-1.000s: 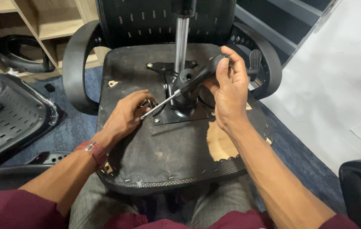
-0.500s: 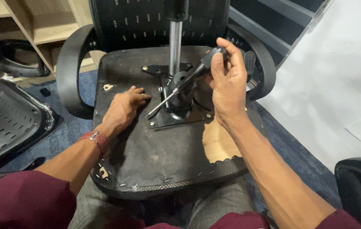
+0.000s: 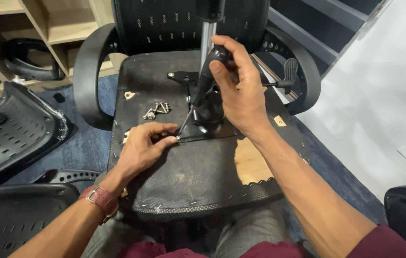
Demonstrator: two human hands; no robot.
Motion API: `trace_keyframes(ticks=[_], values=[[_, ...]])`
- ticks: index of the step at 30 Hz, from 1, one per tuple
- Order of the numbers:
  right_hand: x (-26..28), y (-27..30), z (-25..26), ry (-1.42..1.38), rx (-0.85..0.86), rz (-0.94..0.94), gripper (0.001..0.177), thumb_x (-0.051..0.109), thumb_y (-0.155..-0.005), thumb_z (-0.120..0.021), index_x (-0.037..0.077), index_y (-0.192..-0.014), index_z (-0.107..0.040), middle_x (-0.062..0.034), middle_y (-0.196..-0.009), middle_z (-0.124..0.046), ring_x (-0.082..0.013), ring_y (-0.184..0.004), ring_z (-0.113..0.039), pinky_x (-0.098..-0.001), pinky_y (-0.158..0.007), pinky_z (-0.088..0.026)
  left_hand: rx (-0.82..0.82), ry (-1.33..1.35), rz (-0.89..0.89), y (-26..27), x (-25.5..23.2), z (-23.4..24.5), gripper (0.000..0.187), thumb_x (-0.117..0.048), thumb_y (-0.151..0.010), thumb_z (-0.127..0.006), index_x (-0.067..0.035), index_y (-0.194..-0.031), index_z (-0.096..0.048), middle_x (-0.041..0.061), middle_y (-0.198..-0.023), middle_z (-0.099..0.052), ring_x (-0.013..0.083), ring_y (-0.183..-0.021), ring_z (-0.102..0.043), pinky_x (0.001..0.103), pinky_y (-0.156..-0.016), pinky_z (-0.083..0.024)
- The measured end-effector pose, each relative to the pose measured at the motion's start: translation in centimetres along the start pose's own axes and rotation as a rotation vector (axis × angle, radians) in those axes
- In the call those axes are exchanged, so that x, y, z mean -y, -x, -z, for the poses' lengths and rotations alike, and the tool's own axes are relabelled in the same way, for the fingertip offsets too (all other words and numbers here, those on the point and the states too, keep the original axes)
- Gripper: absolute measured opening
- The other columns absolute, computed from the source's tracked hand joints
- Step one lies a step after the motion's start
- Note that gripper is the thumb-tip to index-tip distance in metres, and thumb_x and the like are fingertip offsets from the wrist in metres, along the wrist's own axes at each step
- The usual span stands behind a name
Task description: The person attaches an armrest to an office chair using a screwdriver and screws. They align the armrest, insert screws, and tighten them to secure the armrest to the chair base.
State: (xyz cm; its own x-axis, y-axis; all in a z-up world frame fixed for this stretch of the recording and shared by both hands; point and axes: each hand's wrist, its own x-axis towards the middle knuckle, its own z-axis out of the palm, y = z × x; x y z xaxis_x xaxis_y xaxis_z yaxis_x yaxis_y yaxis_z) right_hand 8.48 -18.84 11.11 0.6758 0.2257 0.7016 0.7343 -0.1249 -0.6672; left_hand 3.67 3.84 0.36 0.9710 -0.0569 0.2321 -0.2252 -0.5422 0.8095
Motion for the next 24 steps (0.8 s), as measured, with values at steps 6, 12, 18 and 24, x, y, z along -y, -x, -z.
trace_keyframes(ticks=[6,12,18,24], values=[[-0.2,-0.1,-0.4,0.029,0.035,0.030,0.042,0.031,-0.112,-0.064,0.012,-0.148,-0.055,0.0044,-0.108,-0.057,-0.0057,-0.099,-0.055,-0.0218,-0.090,-0.049,-0.015,-0.089,-0.080,-0.2,-0.8,-0.1,0.034,-0.026,-0.076,-0.085,-0.008,-0.105,-0.080,0.009,-0.104,-0.077,0.0196,-0.090,-0.074,0.031,-0.080,-0.058],[0.4,-0.5,-0.2,0.046,0.123,0.066,0.045,0.034,-0.112,-0.063,0.014,-0.150,-0.054,0.0011,-0.115,-0.065,-0.0063,-0.102,-0.059,-0.0235,-0.093,-0.050,0.024,-0.139,-0.114,-0.5,-0.3,-0.3,0.028,-0.027,-0.080,-0.081,-0.009,-0.101,-0.082,0.006,-0.103,-0.075,0.0210,-0.095,-0.071,0.033,-0.084,-0.056],[2.1,-1.4,-0.8,0.161,0.273,0.180,0.036,0.023,-0.110,-0.071,0.012,-0.141,-0.058,-0.0036,-0.126,-0.067,-0.0088,-0.108,-0.066,-0.0271,-0.094,-0.056,0.042,-0.134,-0.124,-0.7,0.3,-0.3,0.028,-0.028,-0.080,-0.081,-0.007,-0.099,-0.081,0.005,-0.102,-0.074,0.0209,-0.095,-0.070,0.034,-0.084,-0.055],[3.2,-2.6,-2.3,0.308,0.147,0.223,0.044,0.029,-0.090,-0.091,0.007,-0.117,-0.064,-0.0041,-0.096,-0.066,-0.0102,-0.086,-0.062,-0.0277,-0.077,-0.054,0.034,-0.187,-0.142,-0.9,1.2,-0.7,0.027,-0.027,-0.080,-0.081,-0.007,-0.098,-0.081,0.005,-0.104,-0.071,0.0239,-0.098,-0.068,0.036,-0.088,-0.052]])
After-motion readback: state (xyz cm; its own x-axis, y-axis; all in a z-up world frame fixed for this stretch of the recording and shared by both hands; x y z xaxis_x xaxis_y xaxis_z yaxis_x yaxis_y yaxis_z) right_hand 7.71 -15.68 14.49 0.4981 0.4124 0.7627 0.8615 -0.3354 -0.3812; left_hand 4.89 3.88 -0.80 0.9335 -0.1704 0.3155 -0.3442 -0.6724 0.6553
